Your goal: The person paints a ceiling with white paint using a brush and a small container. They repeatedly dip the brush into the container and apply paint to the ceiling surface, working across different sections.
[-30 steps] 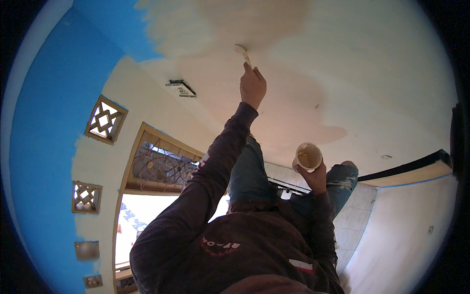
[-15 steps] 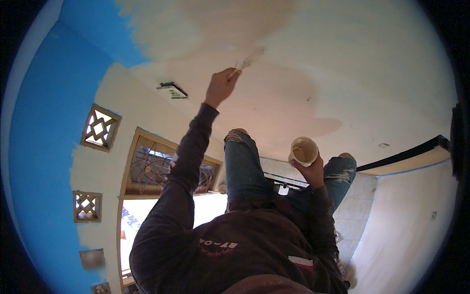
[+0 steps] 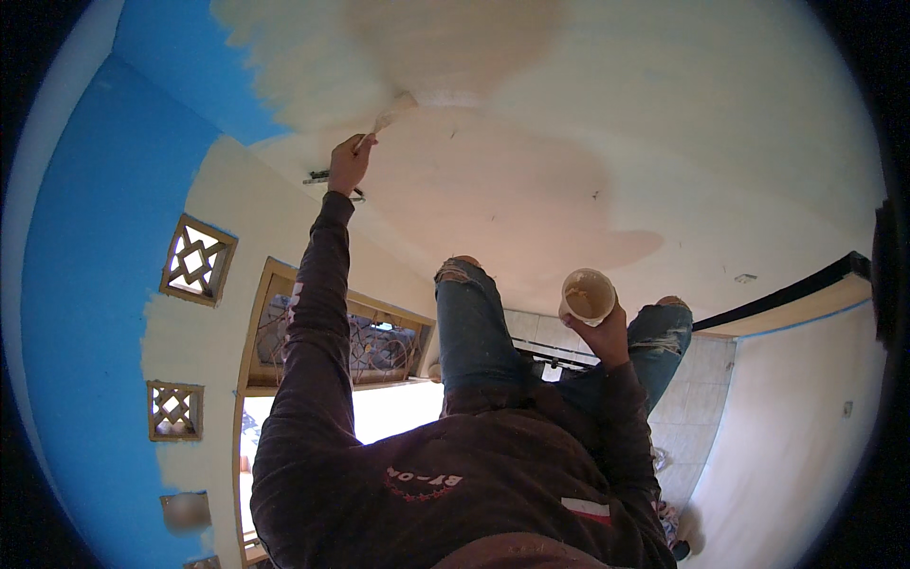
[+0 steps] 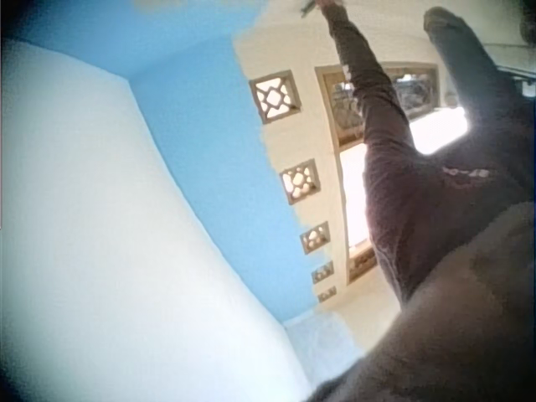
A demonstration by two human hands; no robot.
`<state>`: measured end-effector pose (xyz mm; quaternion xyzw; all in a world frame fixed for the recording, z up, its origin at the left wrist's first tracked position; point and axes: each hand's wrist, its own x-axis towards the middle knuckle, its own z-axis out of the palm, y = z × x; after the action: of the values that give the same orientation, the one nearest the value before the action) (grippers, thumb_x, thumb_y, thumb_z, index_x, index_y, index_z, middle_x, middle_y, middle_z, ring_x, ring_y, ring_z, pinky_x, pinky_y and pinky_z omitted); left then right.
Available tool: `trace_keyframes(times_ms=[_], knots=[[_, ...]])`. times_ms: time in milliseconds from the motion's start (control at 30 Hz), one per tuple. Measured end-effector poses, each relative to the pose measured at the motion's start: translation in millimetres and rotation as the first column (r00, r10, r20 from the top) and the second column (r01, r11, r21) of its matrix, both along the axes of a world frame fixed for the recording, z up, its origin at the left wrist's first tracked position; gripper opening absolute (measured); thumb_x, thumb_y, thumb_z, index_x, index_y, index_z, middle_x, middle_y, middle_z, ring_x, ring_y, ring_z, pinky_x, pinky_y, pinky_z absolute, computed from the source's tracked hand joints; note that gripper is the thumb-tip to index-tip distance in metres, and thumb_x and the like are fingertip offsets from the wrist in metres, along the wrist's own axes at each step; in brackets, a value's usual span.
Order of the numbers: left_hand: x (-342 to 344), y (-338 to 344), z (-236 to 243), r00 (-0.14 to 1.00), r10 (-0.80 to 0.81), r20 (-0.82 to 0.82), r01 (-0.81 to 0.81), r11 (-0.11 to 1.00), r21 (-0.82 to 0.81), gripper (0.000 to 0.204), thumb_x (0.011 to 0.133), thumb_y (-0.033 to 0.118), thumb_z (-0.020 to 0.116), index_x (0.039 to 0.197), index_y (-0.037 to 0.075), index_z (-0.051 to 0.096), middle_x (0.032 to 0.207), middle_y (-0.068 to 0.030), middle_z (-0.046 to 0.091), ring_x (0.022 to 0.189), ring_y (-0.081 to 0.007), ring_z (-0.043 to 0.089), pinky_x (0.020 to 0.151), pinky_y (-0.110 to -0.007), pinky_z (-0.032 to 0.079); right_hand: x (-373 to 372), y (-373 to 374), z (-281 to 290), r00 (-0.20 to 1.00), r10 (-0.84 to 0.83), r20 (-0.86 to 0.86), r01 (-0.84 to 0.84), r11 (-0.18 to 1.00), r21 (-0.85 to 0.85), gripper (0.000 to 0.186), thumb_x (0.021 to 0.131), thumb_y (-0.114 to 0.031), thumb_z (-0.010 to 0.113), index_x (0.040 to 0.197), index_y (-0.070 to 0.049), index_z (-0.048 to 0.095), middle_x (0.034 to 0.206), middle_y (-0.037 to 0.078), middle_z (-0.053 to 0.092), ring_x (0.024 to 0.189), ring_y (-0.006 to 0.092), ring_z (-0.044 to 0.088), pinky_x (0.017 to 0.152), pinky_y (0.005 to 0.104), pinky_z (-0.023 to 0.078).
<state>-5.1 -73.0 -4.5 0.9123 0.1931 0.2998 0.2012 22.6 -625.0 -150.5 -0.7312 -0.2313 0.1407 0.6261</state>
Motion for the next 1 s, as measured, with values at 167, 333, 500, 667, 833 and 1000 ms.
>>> trace_keyframes(times_ms=[167, 333, 500, 667, 833, 1000], knots=[[-24, 34, -12, 0.992, 0.087, 0.093, -0.096, 0.99, 0.103, 0.036, 0.101, 0.039, 0.057, 0.102, 0.007, 0.074, 0.06, -0.0076, 0.059, 0.051, -0.0161, 0.049, 0.052, -0.036, 0.041, 1, 1, 3, 0.999, -0.002, 0.034, 0.003, 1.0, -0.008, 0.073, 0.072, -0.023, 0.09, 0.129, 0.0, 0.052, 0.116, 0.017, 0.068, 0.11, 0.0273, 0.067, 0.094, 0.0399, 0.054], [-46, 46, -23, 0.95, 0.309, 0.052, -0.312, 0.949, 0.047, 0.039, 0.101, 0.039, 0.055, 0.1, 0.004, 0.073, 0.074, -0.015, 0.069, 0.062, -0.0279, 0.065, 0.06, -0.043, 0.048, 0, 0, 0, 1.0, -0.006, 0.027, 0.006, 1.0, -0.016, 0.072, 0.072, -0.023, 0.09, 0.129, 0.001, 0.052, 0.116, 0.017, 0.069, 0.111, 0.0273, 0.067, 0.094, 0.0403, 0.054], [-58, 44, -50, 0.837, 0.515, 0.187, -0.535, 0.841, 0.078, 0.042, 0.102, 0.036, 0.05, 0.096, -0.001, 0.068, 0.08, -0.0214, 0.069, 0.073, -0.0417, 0.066, 0.069, -0.051, 0.05, -2, -1, 5, 1.0, -0.018, 0.02, 0.019, 1.0, -0.022, 0.072, 0.072, -0.023, 0.09, 0.129, 0.001, 0.052, 0.117, 0.017, 0.069, 0.111, 0.0268, 0.067, 0.095, 0.0405, 0.054], [-38, 40, -74, 0.805, 0.539, 0.246, -0.564, 0.825, 0.039, 0.04, 0.102, 0.031, 0.049, 0.09, -0.004, 0.064, 0.084, -0.0253, 0.068, 0.078, -0.047, 0.065, 0.071, -0.055, 0.049, 0, 1, 1, 1.0, -0.015, 0.019, 0.016, 0.999, -0.037, 0.073, 0.072, -0.024, 0.09, 0.13, 0.0, 0.052, 0.12, 0.017, 0.068, 0.113, 0.0268, 0.066, 0.096, 0.0402, 0.054], [18, -1, -77, 0.86, 0.454, 0.232, -0.492, 0.859, 0.145, 0.038, 0.1, 0.029, 0.051, 0.085, -0.004, 0.063, 0.083, -0.0264, 0.067, 0.078, -0.0469, 0.065, 0.069, -0.054, 0.05, -2, 2, 7, 1.0, -0.005, 0.014, 0.005, 1.0, -0.019, 0.07, 0.072, -0.023, 0.089, 0.128, 0.001, 0.055, 0.118, 0.015, 0.068, 0.111, 0.0253, 0.066, 0.096, 0.0387, 0.053], [49, -84, -57, 0.88, 0.415, 0.23, -0.444, 0.892, 0.087, 0.032, 0.098, 0.024, 0.053, 0.084, -0.004, 0.062, 0.081, -0.0297, 0.066, 0.075, -0.048, 0.065, 0.066, -0.053, 0.052, 0, 1, 3, 0.999, -0.014, 0.032, 0.014, 1.0, 0.002, 0.072, 0.072, -0.023, 0.09, 0.13, -0.001, 0.052, 0.119, 0.016, 0.068, 0.112, 0.0254, 0.066, 0.096, 0.0397, 0.054]])
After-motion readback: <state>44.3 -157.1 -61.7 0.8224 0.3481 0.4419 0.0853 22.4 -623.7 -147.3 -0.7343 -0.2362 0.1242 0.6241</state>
